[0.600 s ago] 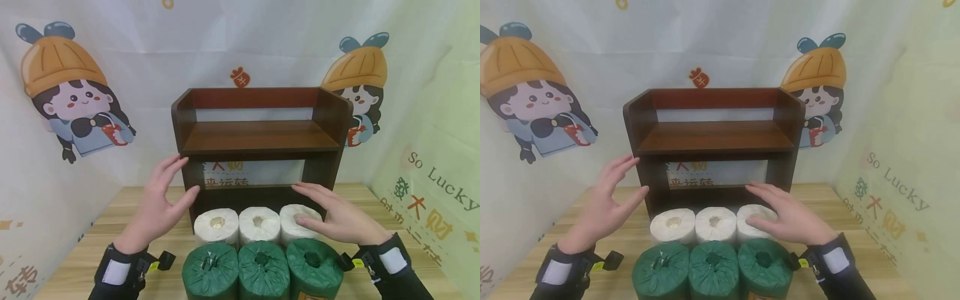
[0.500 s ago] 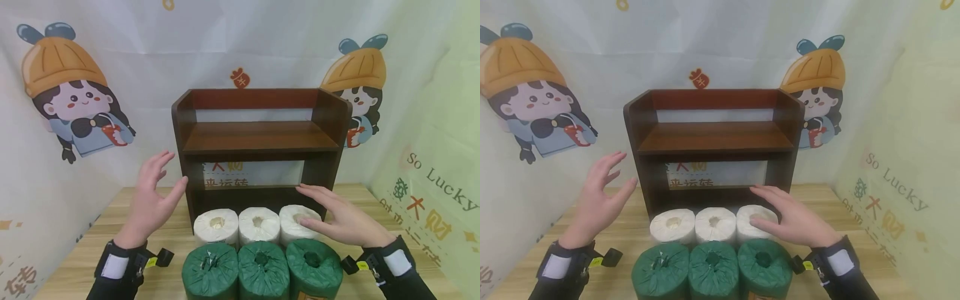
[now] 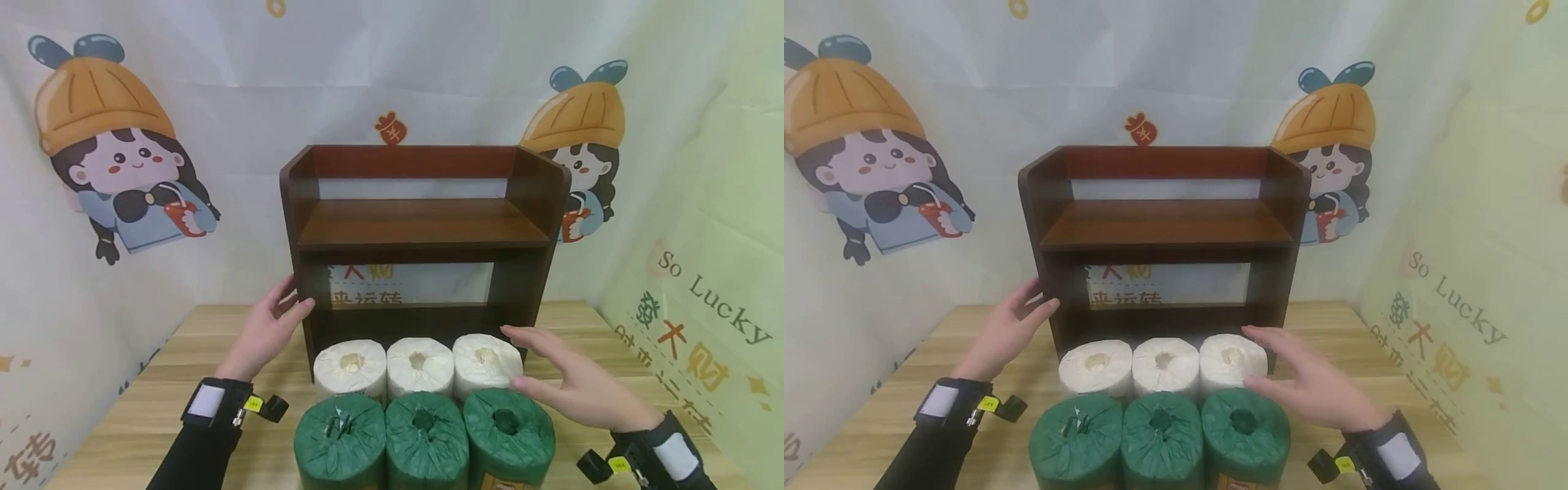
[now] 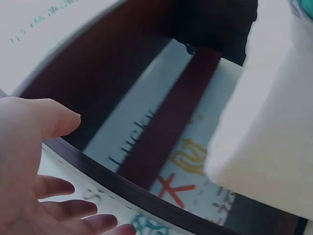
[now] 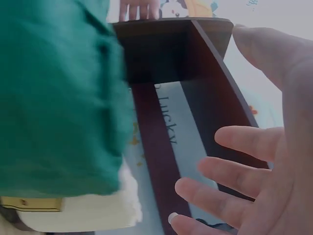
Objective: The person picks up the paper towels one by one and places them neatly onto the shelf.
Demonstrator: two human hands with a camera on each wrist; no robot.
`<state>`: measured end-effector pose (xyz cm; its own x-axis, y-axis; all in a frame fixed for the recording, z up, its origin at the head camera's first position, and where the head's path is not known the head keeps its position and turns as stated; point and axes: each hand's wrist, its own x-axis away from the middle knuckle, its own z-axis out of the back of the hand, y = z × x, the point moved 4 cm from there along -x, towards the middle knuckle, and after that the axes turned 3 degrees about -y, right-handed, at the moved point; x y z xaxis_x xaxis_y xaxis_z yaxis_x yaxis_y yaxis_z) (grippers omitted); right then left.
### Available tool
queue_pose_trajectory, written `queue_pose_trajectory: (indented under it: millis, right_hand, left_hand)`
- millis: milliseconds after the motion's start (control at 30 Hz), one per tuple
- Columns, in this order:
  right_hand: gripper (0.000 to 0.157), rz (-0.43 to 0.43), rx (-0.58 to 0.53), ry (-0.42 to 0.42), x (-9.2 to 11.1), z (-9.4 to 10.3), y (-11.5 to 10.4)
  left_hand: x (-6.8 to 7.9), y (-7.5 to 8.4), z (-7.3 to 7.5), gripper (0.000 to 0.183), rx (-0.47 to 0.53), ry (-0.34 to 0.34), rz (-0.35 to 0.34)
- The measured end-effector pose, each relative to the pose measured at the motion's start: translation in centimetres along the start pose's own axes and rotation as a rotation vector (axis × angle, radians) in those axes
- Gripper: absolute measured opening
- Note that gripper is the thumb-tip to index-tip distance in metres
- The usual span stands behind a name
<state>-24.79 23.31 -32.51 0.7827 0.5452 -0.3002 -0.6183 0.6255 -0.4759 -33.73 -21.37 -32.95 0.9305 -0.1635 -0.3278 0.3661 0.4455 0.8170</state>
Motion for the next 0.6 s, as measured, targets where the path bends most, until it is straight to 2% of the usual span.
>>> queue_pose_trajectory:
  millis: [233,500,600]
  right_hand:
    - [0.066,-0.059,-0.089,-0.007,1.8,-1.4,0.4]
    - [0.071,0.04,-0.116,0.033,3.5,-2.8,0.6]
    - [0.072,0.008,-0.151,0.031,4.0,-3.6,1.2]
  left_hand:
    - [-0.5,-2.1,-1.1,0.078,0.031,-0.038,0.019]
    - [-0.9,-3.0,-2.2,0.062,0.014,-0.037,-0.008]
    - [-0.8,-3.0,-2.4,0.053,-0.008,-0.022,-0.01]
